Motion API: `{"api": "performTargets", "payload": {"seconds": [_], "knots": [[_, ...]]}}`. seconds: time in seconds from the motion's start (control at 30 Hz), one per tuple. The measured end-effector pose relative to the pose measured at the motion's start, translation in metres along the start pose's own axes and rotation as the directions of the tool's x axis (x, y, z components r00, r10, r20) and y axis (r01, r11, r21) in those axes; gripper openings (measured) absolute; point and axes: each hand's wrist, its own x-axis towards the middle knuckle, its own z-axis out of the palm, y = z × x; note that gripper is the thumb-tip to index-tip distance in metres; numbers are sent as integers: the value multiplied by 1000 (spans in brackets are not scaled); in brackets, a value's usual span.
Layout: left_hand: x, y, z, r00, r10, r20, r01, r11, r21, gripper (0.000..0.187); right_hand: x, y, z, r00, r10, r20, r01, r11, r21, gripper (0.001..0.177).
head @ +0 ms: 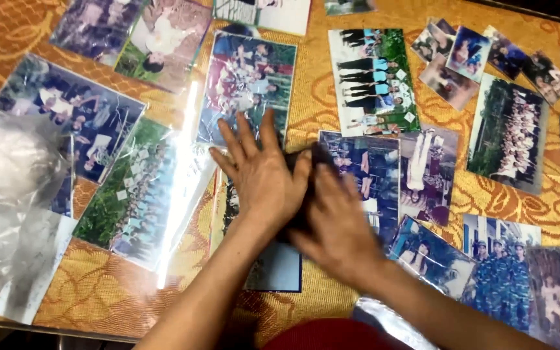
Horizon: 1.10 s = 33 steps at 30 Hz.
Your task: The person wipes a table surface covered with photographs using a dark cloth. They move the cloth back and forth across the table, occasionally shifting photographs and a plastic bag to reach different areas.
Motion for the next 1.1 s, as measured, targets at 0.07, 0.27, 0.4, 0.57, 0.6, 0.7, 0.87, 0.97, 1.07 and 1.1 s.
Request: {"api": "performTargets", "payload": {"seconds": [0.07,0.27,0.4,0.57,0.6,0.7,0.87,0.97,1.07,1.1], "knots": [[-7,-2,6,1000,5,21,-6,999,45,95,-20,29,-15,989,87,-123,-93,995,-41,71],[-43,29,1,927,-85,365,22,985,172,95,-126,170,-3,810,325,-487,-472,855,-214,55],[-72,52,-6,766,-142,627,-90,942,324,116,-174,200,11,570,675,-468,-751,659,35,81],[-76,48,-8,778,-88,622,-111,955,274,127,-113,134,12,645,452,-617,-663,732,-158,51],[-76,46,-7,805,-53,591,-93,972,214,129,-99,112,13,692,422,-586,-572,816,-86,60],[-76,41,-2,802,-50,596,-100,971,217,135,-77,38,1,827,420,-374,-442,897,29,65],[-74,35,0,795,-35,605,-110,974,200,153,-101,57,-13,906,326,-272,-330,944,32,52],[-72,45,-8,751,-97,653,-113,956,271,155,-142,118,-29,818,374,-437,-438,897,-54,33],[-71,54,-13,697,-203,687,-104,920,377,155,-220,212,-2,612,626,-483,-746,660,-89,49],[-70,58,-13,686,-244,686,-95,904,416,156,-253,248,14,480,692,-538,-859,495,-129,71]]}}
